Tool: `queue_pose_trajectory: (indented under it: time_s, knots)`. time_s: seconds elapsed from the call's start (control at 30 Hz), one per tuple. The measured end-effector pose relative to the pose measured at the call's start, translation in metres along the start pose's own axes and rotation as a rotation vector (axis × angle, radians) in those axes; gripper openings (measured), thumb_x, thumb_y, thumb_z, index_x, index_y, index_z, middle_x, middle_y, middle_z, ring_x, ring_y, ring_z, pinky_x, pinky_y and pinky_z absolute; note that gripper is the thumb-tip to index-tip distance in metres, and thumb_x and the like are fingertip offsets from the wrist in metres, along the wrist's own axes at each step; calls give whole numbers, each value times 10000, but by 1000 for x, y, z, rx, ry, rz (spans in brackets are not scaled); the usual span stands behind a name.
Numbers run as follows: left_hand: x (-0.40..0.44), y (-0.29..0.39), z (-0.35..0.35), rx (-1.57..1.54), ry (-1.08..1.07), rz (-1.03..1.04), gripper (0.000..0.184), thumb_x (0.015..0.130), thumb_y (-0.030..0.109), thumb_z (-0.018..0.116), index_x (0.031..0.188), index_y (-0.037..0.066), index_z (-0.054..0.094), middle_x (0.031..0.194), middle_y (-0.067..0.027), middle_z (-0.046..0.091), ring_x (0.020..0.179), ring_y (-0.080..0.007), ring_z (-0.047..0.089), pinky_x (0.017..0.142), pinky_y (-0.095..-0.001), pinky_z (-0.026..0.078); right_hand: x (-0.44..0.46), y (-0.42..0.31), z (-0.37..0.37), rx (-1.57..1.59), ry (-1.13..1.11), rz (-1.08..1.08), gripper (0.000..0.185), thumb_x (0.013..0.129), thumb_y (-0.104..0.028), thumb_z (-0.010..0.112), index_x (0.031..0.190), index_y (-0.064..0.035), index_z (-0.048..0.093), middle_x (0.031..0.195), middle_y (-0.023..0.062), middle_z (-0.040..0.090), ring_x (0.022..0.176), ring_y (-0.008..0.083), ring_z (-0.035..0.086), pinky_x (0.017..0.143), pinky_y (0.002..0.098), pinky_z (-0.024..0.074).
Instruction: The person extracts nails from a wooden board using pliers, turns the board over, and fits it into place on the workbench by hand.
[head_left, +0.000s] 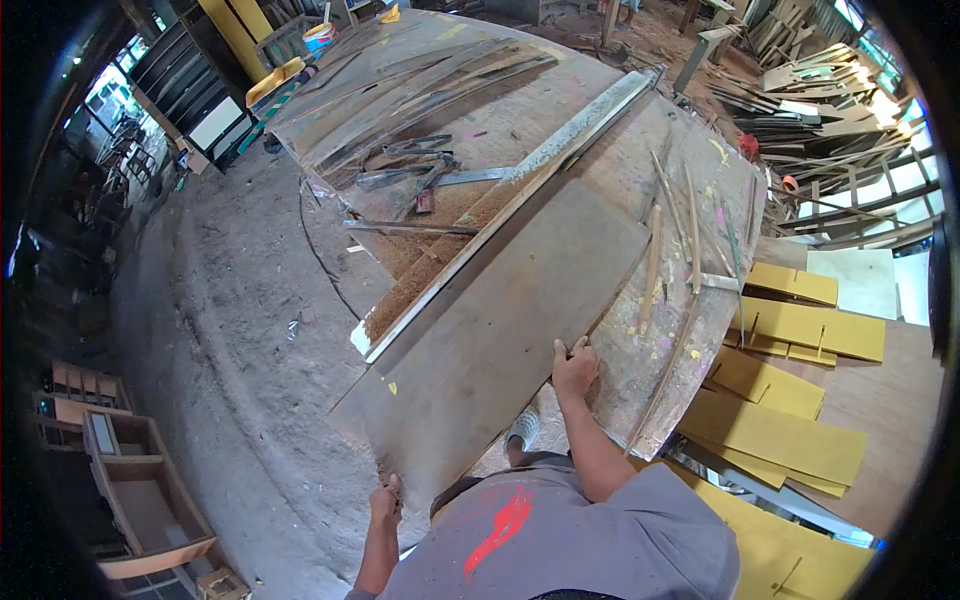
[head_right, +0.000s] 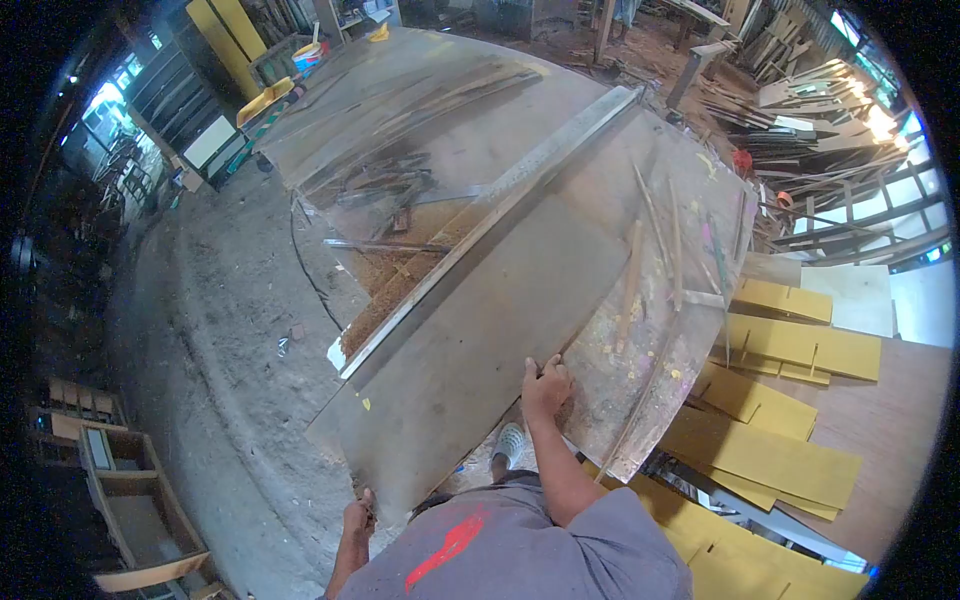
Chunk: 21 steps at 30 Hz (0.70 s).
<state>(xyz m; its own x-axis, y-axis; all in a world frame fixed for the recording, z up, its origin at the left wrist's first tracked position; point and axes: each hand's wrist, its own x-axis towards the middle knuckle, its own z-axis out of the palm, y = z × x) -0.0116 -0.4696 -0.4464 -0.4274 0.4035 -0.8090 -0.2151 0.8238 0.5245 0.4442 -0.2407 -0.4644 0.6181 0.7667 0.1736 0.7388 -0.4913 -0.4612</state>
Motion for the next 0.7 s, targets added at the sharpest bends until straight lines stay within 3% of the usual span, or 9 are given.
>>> queue_pose_trajectory:
  time_s: [0.23, 0.33, 0.43, 0.53, 0.63, 0.7]
  knots:
    - [11, 1, 17, 61, 40, -22, 349, 946, 387, 794, 783, 110, 656, 623, -6, 562, 450, -141, 467, 404, -339, 306, 24, 5, 3, 6, -19, 20, 671, 888, -400, 781, 1286, 123, 650, 936, 241, 687, 925, 413, 653, 846, 504, 505]
    - [4, 10, 33, 60, 13, 1, 336, 936, 394, 805, 823, 103, 681, 622, -1, 550, 455, -140, 462, 417, -338, 316, 39, 0, -7, 6, -79, 61, 668, 908, -417, 749, 1294, 119, 644, 1023, 233, 686, 1021, 396, 646, 910, 512, 477]
    - [18, 1, 47, -72, -53, 35, 345, 925, 404, 815, 881, 82, 701, 629, 0, 555, 461, -140, 465, 432, -337, 331, 55, 7, -2, -25, 27, -16, 643, 879, -396, 789, 1242, 121, 672, 933, 245, 709, 899, 419, 678, 822, 501, 521]
    - [21, 5, 59, 24, -17, -17, 362, 918, 391, 827, 954, 49, 715, 652, -4, 575, 474, -144, 484, 449, -344, 359, 70, 12, 4, -33, 4, 37, 626, 875, -400, 793, 1213, 116, 688, 922, 241, 717, 877, 421, 690, 815, 502, 527]
    - [25, 13, 77, 20, -5, -44, 390, 908, 377, 840, 988, 17, 714, 676, -12, 601, 484, -150, 503, 455, -350, 377, 89, 22, 13, -26, 11, 24, 620, 875, -398, 792, 1207, 115, 691, 914, 246, 722, 870, 420, 700, 812, 500, 535]
    - [17, 20, 94, -30, 3, -9, 390, 897, 365, 853, 977, 11, 709, 680, -15, 607, 480, -156, 503, 452, -350, 379, 104, 28, 15, -31, -64, 66, 659, 897, -418, 764, 1264, 120, 657, 1016, 256, 701, 963, 427, 679, 878, 501, 520]
